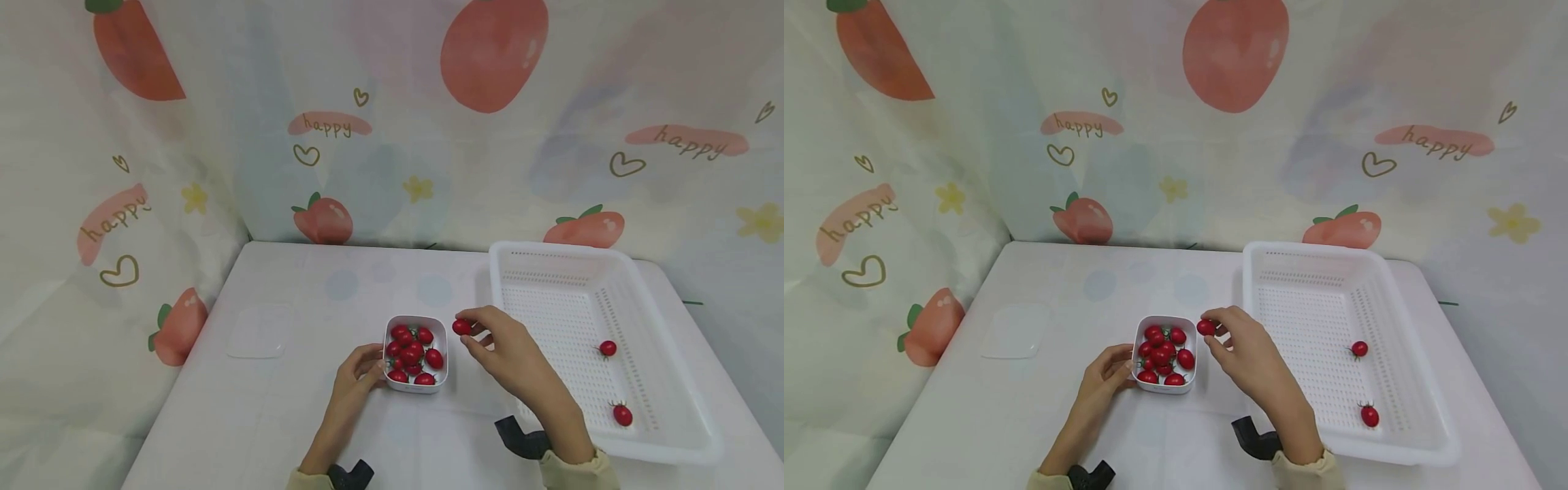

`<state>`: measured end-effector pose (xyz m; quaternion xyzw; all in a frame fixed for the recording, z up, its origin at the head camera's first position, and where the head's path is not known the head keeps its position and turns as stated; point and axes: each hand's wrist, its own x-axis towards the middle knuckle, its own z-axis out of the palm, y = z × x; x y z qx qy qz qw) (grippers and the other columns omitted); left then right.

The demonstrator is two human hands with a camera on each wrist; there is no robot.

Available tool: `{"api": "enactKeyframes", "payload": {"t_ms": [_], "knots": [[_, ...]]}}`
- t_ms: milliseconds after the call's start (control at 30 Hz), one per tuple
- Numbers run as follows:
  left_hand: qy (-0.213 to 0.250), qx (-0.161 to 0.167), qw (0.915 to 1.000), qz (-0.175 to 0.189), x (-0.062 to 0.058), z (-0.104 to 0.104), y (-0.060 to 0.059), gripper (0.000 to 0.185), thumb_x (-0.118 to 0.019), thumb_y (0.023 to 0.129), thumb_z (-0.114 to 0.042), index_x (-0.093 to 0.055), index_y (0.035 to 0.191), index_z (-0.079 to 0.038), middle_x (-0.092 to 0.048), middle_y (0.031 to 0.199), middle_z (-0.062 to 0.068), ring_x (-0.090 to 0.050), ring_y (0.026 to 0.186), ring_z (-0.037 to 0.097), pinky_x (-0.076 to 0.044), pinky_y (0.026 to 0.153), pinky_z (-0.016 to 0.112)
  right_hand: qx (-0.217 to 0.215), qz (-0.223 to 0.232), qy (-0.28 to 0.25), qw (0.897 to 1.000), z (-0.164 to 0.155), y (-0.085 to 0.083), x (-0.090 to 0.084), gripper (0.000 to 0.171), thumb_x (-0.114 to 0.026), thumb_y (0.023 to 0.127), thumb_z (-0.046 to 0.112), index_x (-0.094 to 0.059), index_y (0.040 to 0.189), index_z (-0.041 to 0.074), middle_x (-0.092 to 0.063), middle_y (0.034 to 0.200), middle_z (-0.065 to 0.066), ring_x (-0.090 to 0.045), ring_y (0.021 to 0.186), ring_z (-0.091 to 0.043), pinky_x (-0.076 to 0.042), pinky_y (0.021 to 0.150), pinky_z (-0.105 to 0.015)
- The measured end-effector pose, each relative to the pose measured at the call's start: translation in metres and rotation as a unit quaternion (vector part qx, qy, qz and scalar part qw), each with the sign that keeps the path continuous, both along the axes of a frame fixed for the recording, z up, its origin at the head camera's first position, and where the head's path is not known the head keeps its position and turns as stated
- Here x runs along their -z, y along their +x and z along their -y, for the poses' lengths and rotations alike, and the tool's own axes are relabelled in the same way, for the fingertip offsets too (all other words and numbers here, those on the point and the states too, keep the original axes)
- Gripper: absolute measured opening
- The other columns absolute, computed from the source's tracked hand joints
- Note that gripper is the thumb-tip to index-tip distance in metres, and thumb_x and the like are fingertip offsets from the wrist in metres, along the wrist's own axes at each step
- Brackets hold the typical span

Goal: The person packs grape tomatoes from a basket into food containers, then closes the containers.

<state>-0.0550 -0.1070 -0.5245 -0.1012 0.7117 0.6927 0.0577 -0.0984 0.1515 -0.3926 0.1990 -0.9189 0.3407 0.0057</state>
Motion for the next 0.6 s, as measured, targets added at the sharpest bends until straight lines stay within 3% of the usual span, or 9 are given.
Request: {"api": "enactKeyframes", "payload": {"t_ms": [500,600], "knots": [[0.010,-0.004,0.9999,0.004,-0.001,0.000,-0.001,0.038,-0.066,0.102,-0.019,-0.061,0.139,-0.012,-0.063,0.136,0.014,-0.064,0.119,0.022,-0.062,0.086,0.024,0.001,0.019,-0.033,0.999,0.047,-0.008,0.034,0.031,-0.075,0.089,-0.002,-0.071,0.119,0.006,-0.070,0.111,-0.009,-0.070,0.097,-0.024,-0.065,0.080,-0.038],[0.018,-0.004,0.9998,0.006,-0.001,0.000,0.000,0.038,-0.066,0.102,-0.018,-0.061,0.139,-0.011,-0.063,0.135,0.015,-0.064,0.118,0.022,-0.062,0.086,0.026,0.007,0.023,-0.015,1.000,0.055,-0.005,0.043,0.031,-0.077,0.089,-0.001,-0.071,0.118,0.008,-0.069,0.112,-0.008,-0.070,0.095,-0.021,-0.065,0.079,-0.035]]}}
